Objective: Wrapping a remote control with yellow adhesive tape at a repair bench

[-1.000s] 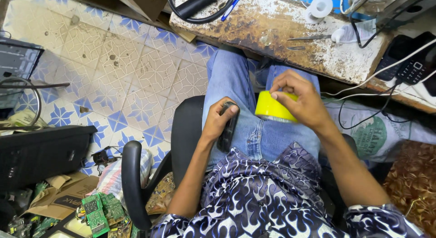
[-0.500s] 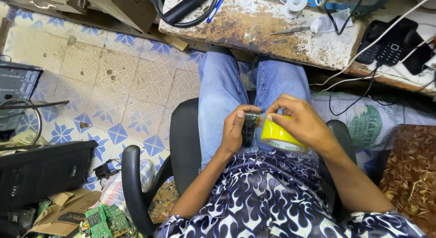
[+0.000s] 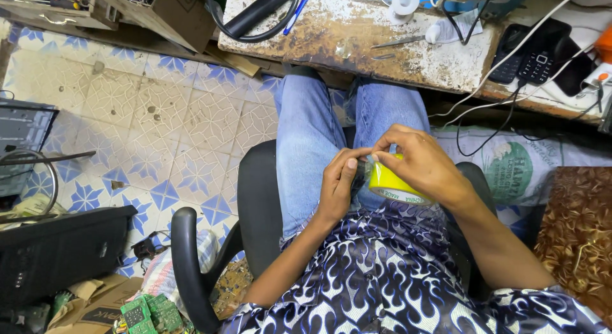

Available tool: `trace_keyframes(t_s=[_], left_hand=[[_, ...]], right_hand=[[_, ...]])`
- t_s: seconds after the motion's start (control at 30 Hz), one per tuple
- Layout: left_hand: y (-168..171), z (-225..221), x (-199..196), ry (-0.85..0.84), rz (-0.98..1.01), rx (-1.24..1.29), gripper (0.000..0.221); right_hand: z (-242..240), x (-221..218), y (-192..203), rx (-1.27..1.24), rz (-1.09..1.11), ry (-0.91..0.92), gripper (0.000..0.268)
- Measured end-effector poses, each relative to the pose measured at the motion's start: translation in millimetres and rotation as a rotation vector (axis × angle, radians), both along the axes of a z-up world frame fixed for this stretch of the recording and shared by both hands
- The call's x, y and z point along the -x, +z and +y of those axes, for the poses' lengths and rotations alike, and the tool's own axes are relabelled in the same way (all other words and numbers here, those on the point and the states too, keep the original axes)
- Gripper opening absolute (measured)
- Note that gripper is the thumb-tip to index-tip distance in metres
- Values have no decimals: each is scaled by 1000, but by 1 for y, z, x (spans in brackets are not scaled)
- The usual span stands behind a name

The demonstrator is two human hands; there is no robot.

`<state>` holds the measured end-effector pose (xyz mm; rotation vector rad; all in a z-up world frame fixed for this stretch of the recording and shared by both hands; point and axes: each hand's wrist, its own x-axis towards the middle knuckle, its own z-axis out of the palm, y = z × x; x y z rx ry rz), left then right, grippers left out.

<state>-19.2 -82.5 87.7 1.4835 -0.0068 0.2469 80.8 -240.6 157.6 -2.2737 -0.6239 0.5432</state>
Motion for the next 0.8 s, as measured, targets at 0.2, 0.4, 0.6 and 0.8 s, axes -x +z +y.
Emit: trace_keyframes(t_s=[0.2, 0.4, 0.6, 0.8], left_hand=[[1, -1, 1, 10, 19, -1, 44], [1, -4, 3, 30, 51, -59, 50], [12, -2, 4, 39, 126, -109, 45], [22, 3, 11, 77, -33, -252, 36]], right_hand=[[2, 4, -2, 33, -9, 11, 8], [5, 6, -3, 44, -32, 23, 8], [8, 8, 3, 65, -41, 48, 6], [11, 10, 9, 37, 21, 68, 6]])
